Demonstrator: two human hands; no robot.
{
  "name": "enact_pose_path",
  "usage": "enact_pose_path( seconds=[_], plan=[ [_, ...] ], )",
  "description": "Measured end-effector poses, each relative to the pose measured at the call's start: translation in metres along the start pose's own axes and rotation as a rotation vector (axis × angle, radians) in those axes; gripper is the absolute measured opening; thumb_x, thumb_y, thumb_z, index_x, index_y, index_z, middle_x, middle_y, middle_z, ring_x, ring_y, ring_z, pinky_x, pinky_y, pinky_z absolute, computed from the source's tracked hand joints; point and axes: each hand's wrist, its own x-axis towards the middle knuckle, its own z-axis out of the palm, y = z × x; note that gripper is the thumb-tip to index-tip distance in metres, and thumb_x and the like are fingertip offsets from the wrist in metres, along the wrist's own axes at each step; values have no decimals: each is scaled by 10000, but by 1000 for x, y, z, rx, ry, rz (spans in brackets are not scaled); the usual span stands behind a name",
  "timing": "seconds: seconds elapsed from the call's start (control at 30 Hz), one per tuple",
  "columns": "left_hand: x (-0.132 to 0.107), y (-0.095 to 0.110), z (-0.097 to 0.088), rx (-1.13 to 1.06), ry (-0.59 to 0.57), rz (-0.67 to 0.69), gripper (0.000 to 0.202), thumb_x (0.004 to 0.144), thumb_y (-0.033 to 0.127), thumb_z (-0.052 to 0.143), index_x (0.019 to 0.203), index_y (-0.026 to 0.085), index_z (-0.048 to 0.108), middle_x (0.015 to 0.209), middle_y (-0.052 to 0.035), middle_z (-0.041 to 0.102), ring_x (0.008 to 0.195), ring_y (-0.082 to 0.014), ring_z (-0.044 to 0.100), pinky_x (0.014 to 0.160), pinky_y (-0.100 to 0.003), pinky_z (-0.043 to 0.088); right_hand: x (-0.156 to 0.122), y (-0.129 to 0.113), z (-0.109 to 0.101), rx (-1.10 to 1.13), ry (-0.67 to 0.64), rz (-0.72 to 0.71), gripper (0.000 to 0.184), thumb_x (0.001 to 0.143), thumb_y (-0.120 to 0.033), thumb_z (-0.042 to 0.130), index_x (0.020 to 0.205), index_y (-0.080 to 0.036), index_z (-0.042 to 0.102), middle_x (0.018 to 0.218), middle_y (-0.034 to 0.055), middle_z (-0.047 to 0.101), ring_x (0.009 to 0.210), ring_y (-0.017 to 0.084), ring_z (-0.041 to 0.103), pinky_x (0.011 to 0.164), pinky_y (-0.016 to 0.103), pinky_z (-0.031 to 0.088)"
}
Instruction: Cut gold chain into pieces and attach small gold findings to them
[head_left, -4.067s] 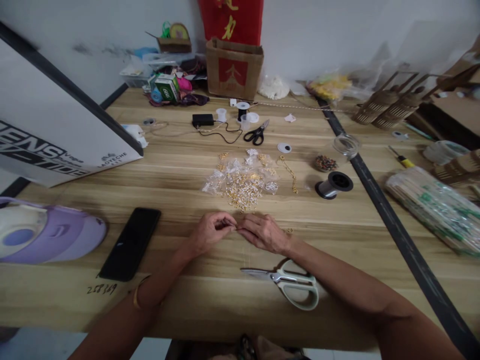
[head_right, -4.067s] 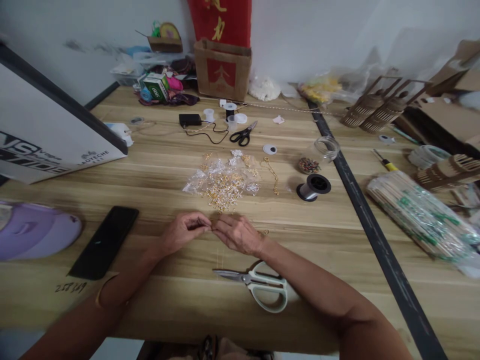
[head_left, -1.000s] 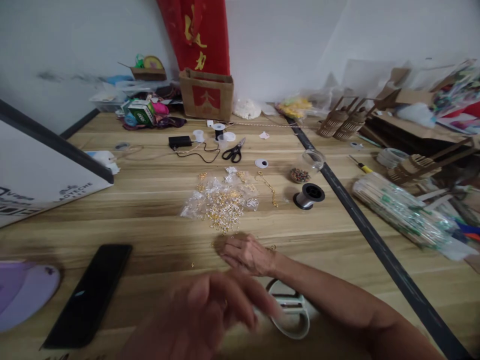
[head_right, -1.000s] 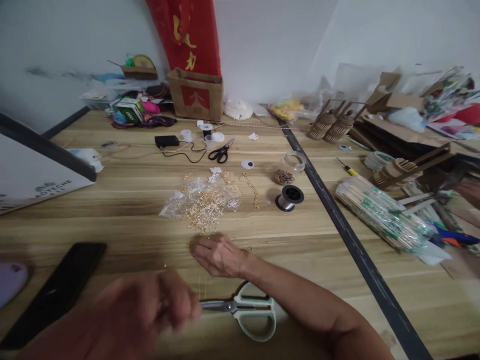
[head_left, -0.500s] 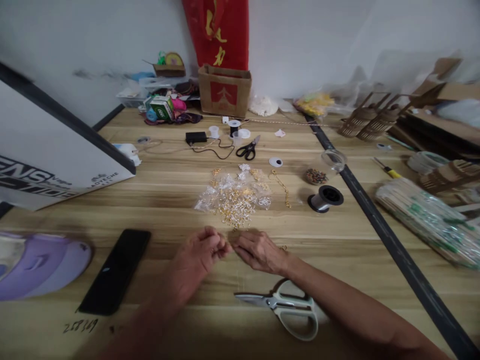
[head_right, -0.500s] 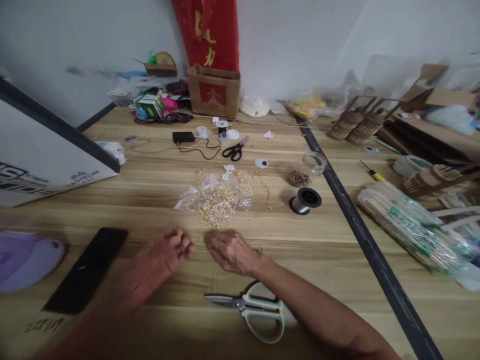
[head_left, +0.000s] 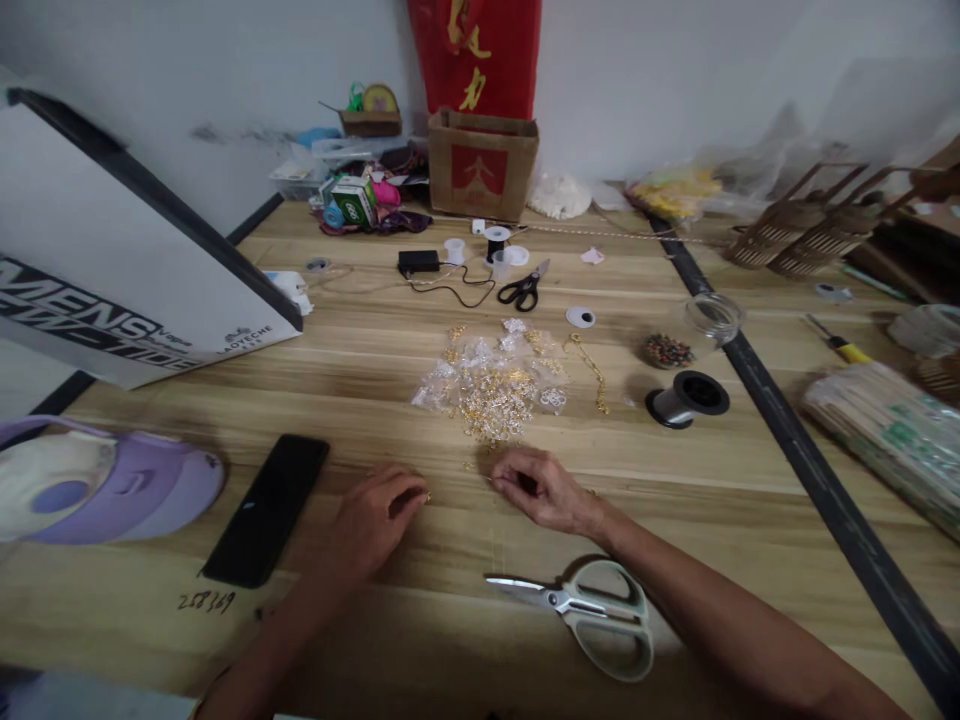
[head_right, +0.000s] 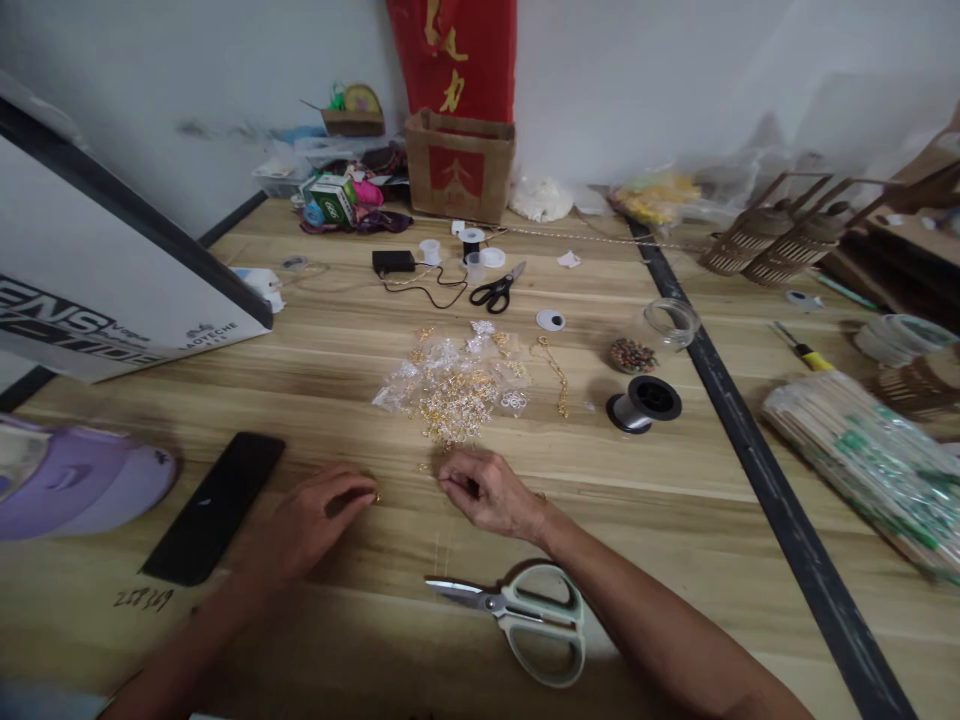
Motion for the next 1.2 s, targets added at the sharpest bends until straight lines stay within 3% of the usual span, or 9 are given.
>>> enact_pose_path(
  seconds=[0.2,0.4,0.57,0.73,1.0,1.2],
  plan=[
    [2,9,2,181,-120,51,148,841,180,486,814,170,632,867,-51,629,870,-205,571,831,-348,436,-3,8,2,88,-6,103,134,878,-219,498,775,-149,546,662,-1,495,576,95,421,530,210,346],
    [2,8,2,235,-180,94,210,861,157,434,736,174,602,814,-35,594,812,-181,562,766,-304,425,-3,12,2,180,-21,172,157,878,-260,506,786,-142,551,651,-8,481,570,91,395,515,205,328],
    [1,4,-2,252,-208,91,196,847,159,455,740,177,619,806,-35,617,779,-182,568,734,-294,413,1,11,-2,225,-4,124,196,878,-283,527,757,-134,569,725,30,531,660,115,459,598,230,378],
    [13,17,-7,235,-206,120,211,856,198,458,744,174,635,793,-32,629,766,-173,571,749,-289,420,5,8,-4,255,2,104,226,878,-323,538,773,-130,589,759,45,546,689,126,482,622,245,399],
    [56,28,22,-6,-145,165,194,801,155,522,934,182,660,905,-43,699,800,-169,635,746,-266,474,2,11,0,227,12,158,205,874,-319,536,818,-130,593,751,28,556,658,111,483,583,216,378],
    [65,21,37,-41,-104,177,236,794,106,493,949,161,663,899,-58,708,793,-167,637,738,-271,477,-4,11,3,72,-47,149,154,900,-256,475,847,-143,566,729,10,559,620,97,465,575,202,367]
  ],
)
